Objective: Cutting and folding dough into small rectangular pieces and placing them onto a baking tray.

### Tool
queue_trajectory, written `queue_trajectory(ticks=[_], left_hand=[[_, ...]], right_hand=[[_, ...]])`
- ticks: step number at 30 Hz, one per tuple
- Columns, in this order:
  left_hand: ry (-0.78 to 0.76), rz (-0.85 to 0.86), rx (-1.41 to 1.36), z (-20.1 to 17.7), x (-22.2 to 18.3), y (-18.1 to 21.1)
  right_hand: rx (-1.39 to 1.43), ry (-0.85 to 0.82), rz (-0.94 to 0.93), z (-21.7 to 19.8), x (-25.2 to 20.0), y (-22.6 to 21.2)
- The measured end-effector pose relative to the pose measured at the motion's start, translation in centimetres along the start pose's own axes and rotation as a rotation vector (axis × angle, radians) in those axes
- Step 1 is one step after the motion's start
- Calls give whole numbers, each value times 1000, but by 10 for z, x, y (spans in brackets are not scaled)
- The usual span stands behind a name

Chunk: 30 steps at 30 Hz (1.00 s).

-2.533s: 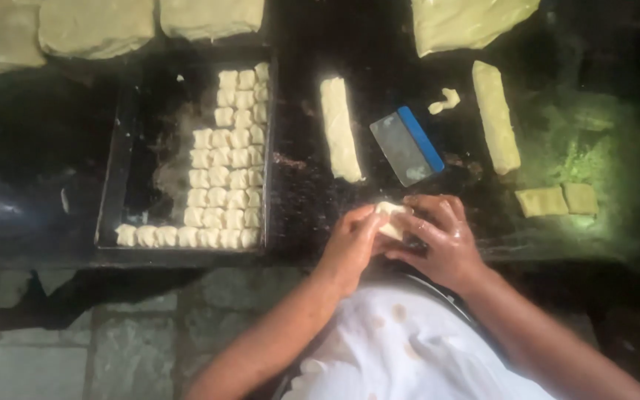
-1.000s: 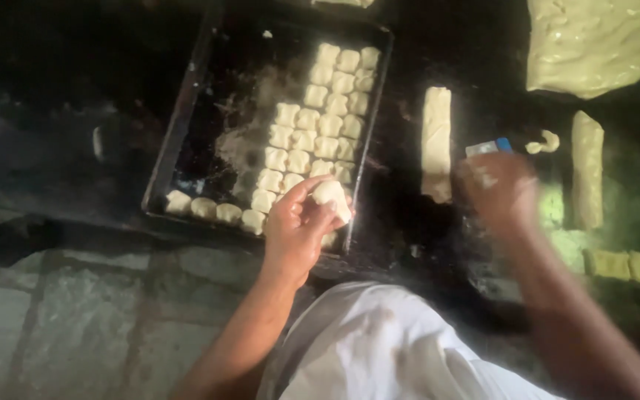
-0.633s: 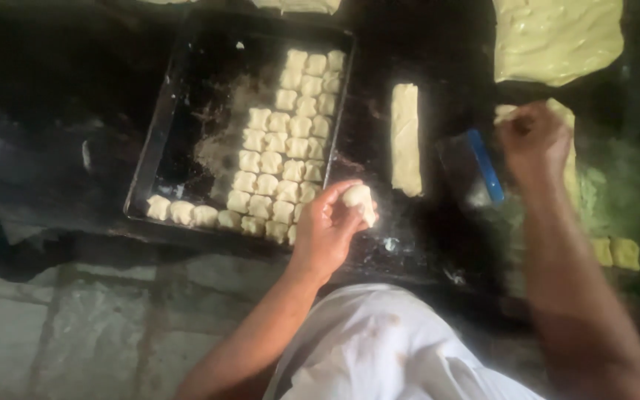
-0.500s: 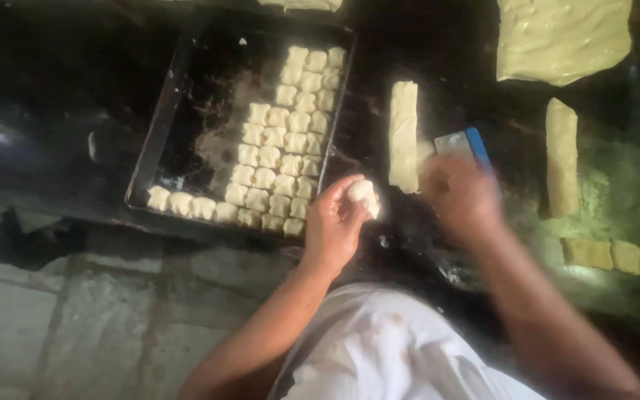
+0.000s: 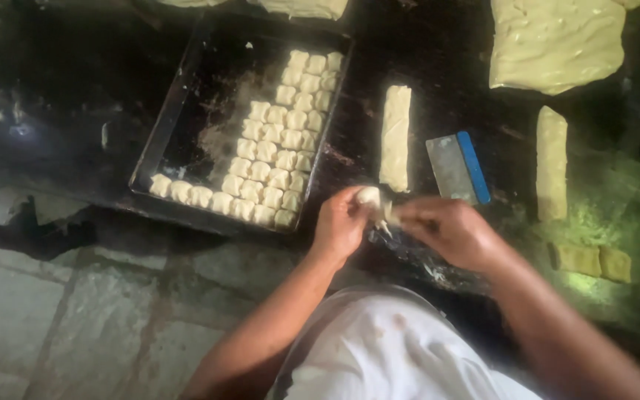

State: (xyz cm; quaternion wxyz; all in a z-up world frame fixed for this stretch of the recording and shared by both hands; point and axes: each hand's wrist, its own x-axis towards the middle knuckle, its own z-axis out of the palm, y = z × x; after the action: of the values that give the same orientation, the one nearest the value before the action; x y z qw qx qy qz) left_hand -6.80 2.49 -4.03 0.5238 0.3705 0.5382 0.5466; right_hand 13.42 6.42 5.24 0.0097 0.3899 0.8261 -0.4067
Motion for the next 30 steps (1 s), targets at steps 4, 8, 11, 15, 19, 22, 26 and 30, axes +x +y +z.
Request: queue_trajectory(ticks=[4,8,11,15,19,22,26,30], left_hand=[[-142,-147,-135,5,-19,44],[-169,-280,-419,-4,-24,66],[-207,-325,-333,-12,-21,63],[-186,-50,-150,-33,-19,73],[-294,-42,276,-64,-20,97],[-245,-131,459,-99,-5,89],[-9,43,54,-147,17,77],[78,-1,-197,-187,38,88]], right_hand=[[-6,644,-321,22,-2,-15],[-143,713,-443,28,3,-23],[-216,748,-475,25,10,-20],[-371,597,-684,8,36,-25],[-369,701,-526,10,73,-50],[-413,594,-503,10,99,-84],[-306,433,-633,20,142,-100],[-60,227,101,-14,222,-142]])
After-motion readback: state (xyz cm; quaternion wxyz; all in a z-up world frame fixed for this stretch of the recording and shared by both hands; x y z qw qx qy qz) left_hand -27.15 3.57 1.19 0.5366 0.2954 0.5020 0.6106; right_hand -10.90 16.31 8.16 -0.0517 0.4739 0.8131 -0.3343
